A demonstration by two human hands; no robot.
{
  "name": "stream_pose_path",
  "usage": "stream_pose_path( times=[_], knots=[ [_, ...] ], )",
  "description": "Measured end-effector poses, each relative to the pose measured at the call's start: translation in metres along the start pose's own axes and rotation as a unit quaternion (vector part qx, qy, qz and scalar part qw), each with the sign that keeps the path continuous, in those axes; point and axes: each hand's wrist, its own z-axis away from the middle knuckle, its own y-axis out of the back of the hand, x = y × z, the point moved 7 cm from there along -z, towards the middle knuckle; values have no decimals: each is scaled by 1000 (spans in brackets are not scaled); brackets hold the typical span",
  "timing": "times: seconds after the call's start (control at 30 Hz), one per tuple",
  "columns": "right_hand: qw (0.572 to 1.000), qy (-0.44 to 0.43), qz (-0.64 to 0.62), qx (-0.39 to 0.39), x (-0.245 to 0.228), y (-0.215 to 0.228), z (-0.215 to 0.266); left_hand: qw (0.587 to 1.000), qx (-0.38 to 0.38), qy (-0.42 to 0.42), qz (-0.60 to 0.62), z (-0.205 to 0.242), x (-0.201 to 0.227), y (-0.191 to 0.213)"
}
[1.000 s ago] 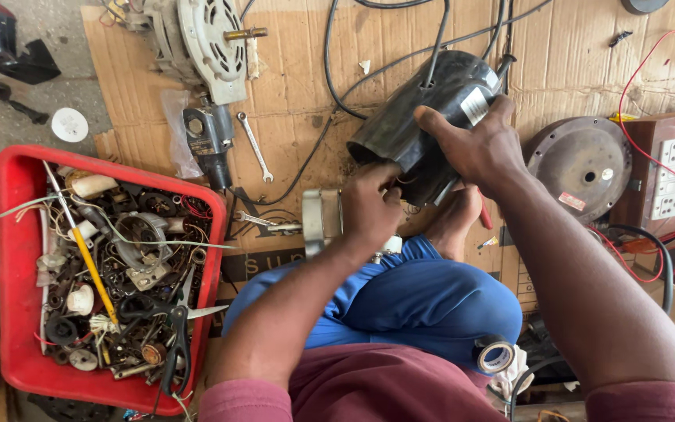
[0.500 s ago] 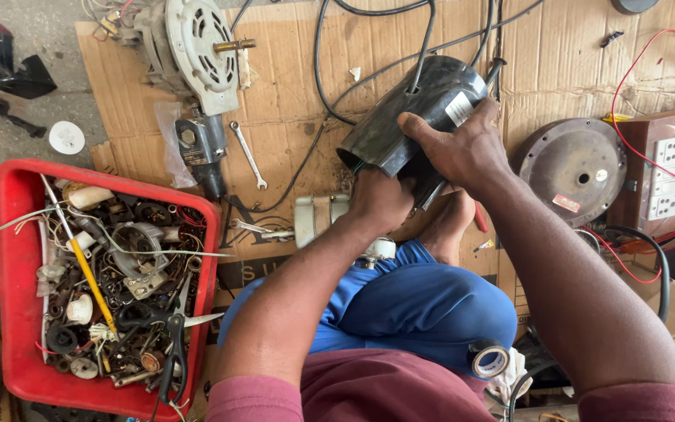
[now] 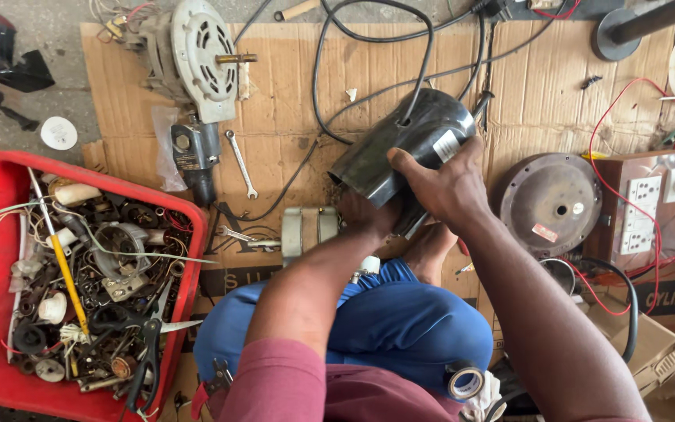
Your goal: The person sits on the floor and repairs a black electrical motor by hand. They manipulate the internal wires, connect them, and then reassemble the motor casing. The person also uses a screwdriver to tighten screws on the motor housing.
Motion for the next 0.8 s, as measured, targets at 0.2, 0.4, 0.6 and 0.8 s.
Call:
stream_pose_path(
  times=[0.2, 0.4, 0.6, 0.8],
  knots=[
    [994, -86, -44, -45, 2, 9, 8, 947, -8, -42, 319, 31, -8, 12],
    [998, -41, -25, -47, -13, 10, 23, 933, 36, -76, 349, 73, 3, 55],
    [993, -95, -49, -59, -10, 8, 27, 948, 119, -190, 226, 103, 5, 97],
    [991, -99, -64, -59, 3, 7, 29, 942, 17, -135, 308, 88, -27, 103]
  ],
)
